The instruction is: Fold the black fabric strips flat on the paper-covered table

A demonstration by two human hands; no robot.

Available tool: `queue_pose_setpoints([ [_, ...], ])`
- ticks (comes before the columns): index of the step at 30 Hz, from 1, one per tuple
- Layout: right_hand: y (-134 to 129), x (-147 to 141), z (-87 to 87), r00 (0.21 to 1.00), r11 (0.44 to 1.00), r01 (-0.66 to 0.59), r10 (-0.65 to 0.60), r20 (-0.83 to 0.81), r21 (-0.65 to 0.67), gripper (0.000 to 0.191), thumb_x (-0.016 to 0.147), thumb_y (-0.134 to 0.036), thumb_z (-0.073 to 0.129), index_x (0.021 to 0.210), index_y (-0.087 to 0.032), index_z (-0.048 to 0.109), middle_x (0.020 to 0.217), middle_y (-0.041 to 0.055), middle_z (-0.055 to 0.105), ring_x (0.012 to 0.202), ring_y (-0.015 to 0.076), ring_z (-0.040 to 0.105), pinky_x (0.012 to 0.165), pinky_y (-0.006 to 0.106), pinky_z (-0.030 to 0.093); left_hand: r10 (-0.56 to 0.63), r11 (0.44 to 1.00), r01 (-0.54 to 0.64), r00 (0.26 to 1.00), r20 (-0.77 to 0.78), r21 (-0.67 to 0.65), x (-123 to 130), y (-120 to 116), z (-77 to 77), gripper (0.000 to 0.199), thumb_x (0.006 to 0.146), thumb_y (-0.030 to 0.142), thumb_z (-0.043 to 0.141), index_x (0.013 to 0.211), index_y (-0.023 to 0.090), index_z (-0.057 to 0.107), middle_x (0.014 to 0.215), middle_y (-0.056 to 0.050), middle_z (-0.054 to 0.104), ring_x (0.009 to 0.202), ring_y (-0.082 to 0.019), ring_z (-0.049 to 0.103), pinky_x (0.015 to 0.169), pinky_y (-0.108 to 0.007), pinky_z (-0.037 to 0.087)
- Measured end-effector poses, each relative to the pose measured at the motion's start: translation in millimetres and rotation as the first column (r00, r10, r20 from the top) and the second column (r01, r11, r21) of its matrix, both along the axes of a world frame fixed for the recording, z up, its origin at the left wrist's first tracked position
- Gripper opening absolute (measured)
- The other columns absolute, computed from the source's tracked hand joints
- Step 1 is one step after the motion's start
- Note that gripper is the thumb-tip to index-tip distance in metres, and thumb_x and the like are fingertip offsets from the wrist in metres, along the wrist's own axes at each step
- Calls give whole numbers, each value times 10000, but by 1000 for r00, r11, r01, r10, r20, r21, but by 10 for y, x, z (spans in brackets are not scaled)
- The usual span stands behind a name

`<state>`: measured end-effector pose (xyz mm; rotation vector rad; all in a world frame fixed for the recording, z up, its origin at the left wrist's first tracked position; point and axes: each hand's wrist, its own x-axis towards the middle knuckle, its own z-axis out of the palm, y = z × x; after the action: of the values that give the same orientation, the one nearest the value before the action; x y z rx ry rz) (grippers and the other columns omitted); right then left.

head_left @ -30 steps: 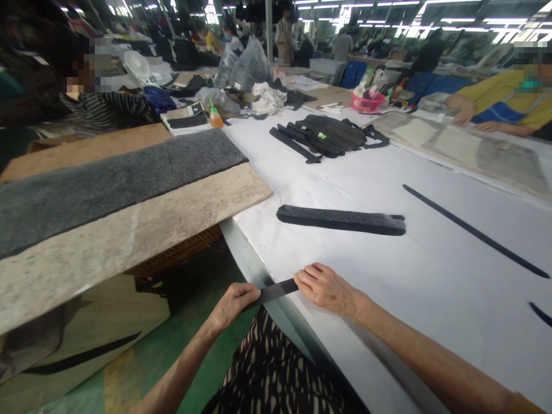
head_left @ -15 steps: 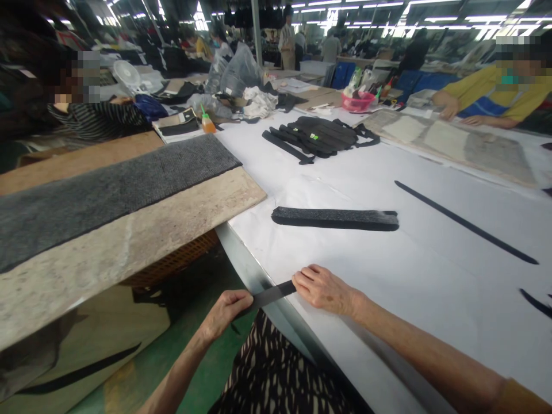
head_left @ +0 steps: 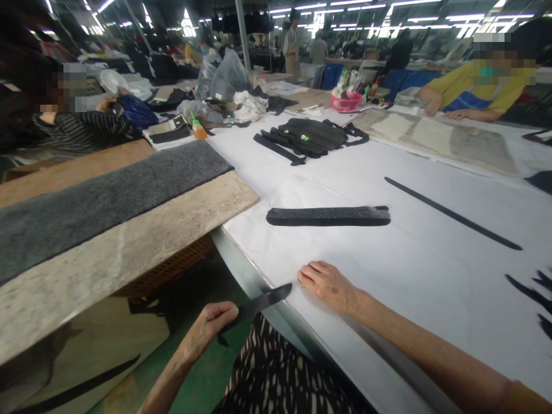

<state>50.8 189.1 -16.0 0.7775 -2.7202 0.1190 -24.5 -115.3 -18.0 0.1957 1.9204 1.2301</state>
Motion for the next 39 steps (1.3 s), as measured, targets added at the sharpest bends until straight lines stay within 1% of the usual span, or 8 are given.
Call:
queue_pose_setpoints([
  [2,23,-3,21,987,972,100,-70,145,-214,278,822,24,390,875,-148,601,856,41,578,780,147,516,689,264,445,-31,999,31,1000,4,17,10,48,77,464,743,582,563,606,150,468,570,35,337,552,-102,292,500,-223,250],
  [7,-45,-15,244,919,724,333,-106,380,-604,371,854,1,345,1056,-193,587,1020,22,599,882,108,566,792,235,445,-195,980,200,972,-129,22,-44,313,299,470,795,556,523,585,137,491,538,28,370,530,-98,330,500,-221,244],
  [12,-334,-143,497,884,839,159,114,454,-520,151,926,-234,483,993,-203,614,1025,23,608,954,135,539,845,260,395,-326,940,342,899,-291,3,-99,586,496,467,845,507,473,552,143,466,500,38,345,506,-90,331,501,-225,238],
  [17,-281,-282,556,734,869,261,104,672,-420,217,895,-250,549,701,-173,607,638,-46,529,629,75,455,625,212,309,-330,940,340,901,-280,-14,-126,705,549,456,838,498,477,542,152,452,470,47,336,469,-81,292,473,-225,217],
  [26,576,176,539,585,709,592,-51,809,-384,242,832,-285,482,663,-164,606,643,-23,584,596,95,493,602,221,327,-319,943,326,942,-108,59,-104,919,363,440,790,499,506,516,157,465,463,26,416,462,-85,312,479,-228,249],
  [31,923,490,522,510,554,791,-362,780,-260,262,818,-283,431,625,-174,569,651,-14,575,622,125,496,600,245,337,-363,929,369,921,-139,13,-77,1002,332,442,803,491,490,513,159,462,471,22,435,474,-91,324,495,-237,253],
  [34,788,505,560,575,512,794,-456,679,-328,289,876,-316,410,712,-189,613,722,-3,604,676,139,530,662,262,377,-391,918,396,903,-176,-13,-50,1038,359,454,815,500,475,513,161,456,469,24,423,481,-95,327,504,-238,263],
  [39,179,260,492,865,730,425,-155,477,-535,214,936,-323,457,964,-218,641,1009,26,630,944,144,558,867,255,396,-433,898,436,860,-268,-53,-22,1156,468,469,825,521,458,531,156,473,488,24,421,510,-101,359,513,-227,286],
])
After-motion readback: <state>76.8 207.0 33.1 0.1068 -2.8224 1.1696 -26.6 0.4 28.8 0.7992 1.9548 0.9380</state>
